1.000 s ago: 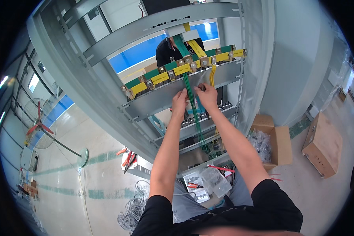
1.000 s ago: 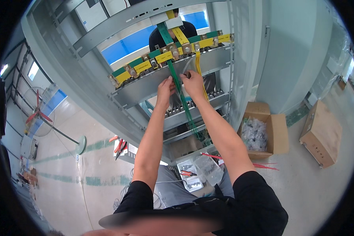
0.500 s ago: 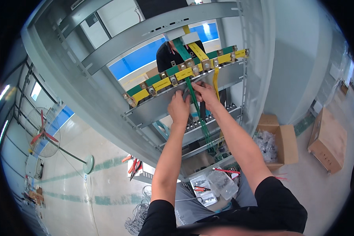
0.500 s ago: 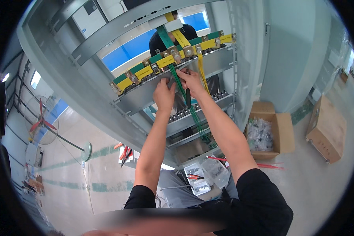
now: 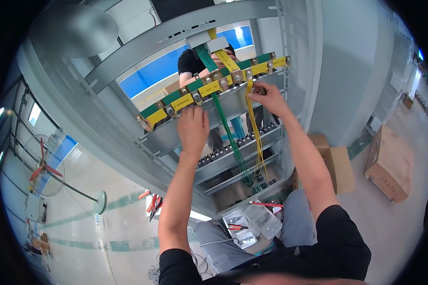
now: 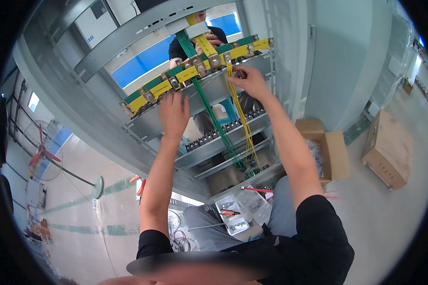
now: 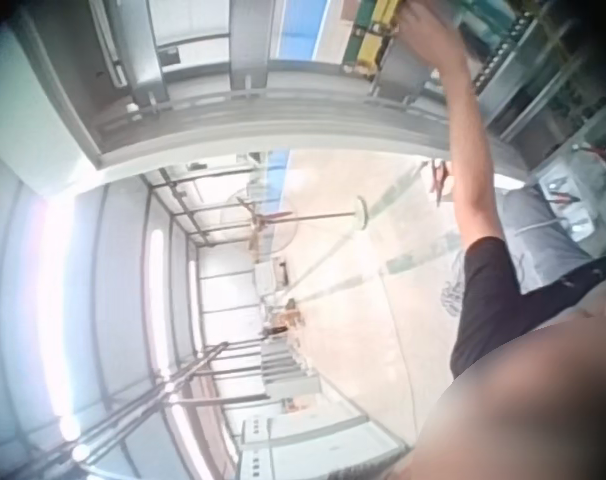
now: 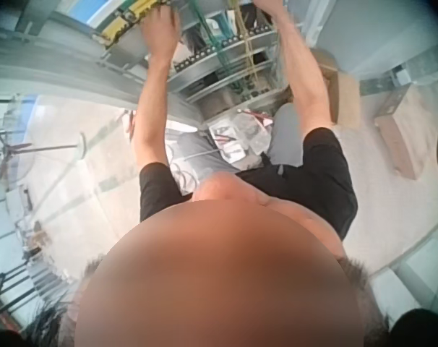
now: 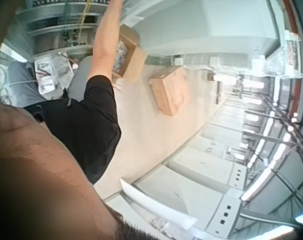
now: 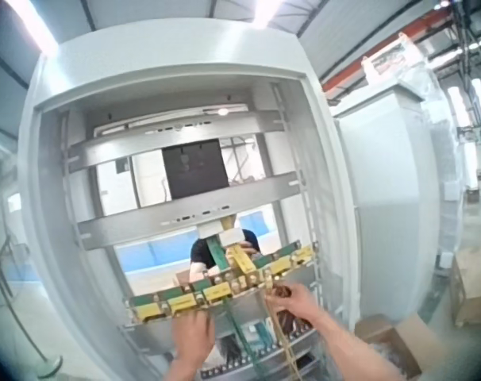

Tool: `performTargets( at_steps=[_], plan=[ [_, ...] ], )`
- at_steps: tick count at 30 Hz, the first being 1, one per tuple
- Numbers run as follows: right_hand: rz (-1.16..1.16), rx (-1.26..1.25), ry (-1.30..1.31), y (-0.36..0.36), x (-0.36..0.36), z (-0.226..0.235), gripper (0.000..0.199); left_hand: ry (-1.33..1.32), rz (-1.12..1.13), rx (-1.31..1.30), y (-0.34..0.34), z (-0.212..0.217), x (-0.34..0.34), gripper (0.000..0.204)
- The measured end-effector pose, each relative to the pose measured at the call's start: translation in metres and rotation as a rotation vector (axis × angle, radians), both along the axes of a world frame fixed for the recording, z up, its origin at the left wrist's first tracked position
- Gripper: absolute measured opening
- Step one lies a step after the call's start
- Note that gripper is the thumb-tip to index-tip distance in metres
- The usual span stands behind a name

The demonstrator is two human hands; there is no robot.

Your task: The person sits on the floor and installs wires into an open electrical panel. They strip wire ends, insert them into terminal blocks, and tighten connections using a screwdriver. The person also uses pliers and a smartphone during the process.

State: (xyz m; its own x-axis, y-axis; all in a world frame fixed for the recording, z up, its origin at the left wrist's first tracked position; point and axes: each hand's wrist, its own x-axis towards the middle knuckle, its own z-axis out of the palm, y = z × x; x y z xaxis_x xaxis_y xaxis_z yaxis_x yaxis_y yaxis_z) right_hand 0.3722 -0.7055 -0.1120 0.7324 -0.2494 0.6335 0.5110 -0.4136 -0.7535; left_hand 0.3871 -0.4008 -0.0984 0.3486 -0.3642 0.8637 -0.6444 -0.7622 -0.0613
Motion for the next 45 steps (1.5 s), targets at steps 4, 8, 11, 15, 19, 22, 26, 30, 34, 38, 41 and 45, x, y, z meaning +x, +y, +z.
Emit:
performTargets(
  at_steps=[4, 8, 11, 15, 19, 22, 26, 30, 34, 38, 41, 45],
  plan=[
    [-0.085, -0.148, -0.140, -0.009, 0.012, 0.008, 0.030, -0.040, -0.139, -0.007, -0.033, -0.005, -0.015, 0.021],
    [-0.150, -0.279, -0.258, -0.005, 0.025, 0.006, 0.035, 0.054, -0.130, -0.023, -0.086, 0.001, -0.011, 0.026],
    [-0.168, -0.279, -0.239, -0.004, 0.034, 0.005, 0.037, 0.188, -0.031, 0.006, -0.105, 0.007, 0.001, 0.029],
    [-0.214, -0.332, -0.159, -0.010, 0.041, 0.003, 0.039, 0.252, 0.037, 0.017, -0.115, 0.006, 0.015, 0.029],
    [-0.160, -0.265, -0.189, -0.009, 0.046, 0.003, 0.040, 0.257, 0.063, -0.043, -0.123, -0.002, 0.022, 0.024],
    [-0.175, -0.222, -0.178, -0.004, 0.045, 0.004, 0.039, 0.203, 0.060, -0.145, -0.131, -0.009, 0.025, 0.021],
    [-0.240, -0.195, -0.157, 0.002, 0.039, 0.007, 0.037, 0.205, 0.070, -0.230, -0.141, -0.012, 0.029, 0.019],
    [-0.258, -0.192, -0.056, 0.004, 0.038, 0.009, 0.035, 0.194, 0.064, -0.294, -0.147, -0.014, 0.031, 0.018],
    [-0.224, -0.188, -0.143, 0.002, 0.043, 0.008, 0.034, 0.031, 0.032, -0.325, -0.147, -0.015, 0.036, 0.022],
    [-0.228, -0.215, -0.158, 0.001, 0.045, 0.003, 0.040, 0.068, 0.042, -0.318, -0.148, -0.017, 0.038, 0.021],
    [-0.214, -0.216, -0.126, -0.001, 0.045, 0.002, 0.043, 0.061, 0.041, -0.330, -0.148, -0.017, 0.038, 0.021],
    [-0.112, -0.173, -0.049, -0.010, 0.050, 0.004, 0.044, 0.074, 0.033, -0.343, -0.148, -0.015, 0.037, 0.021]
  ],
)
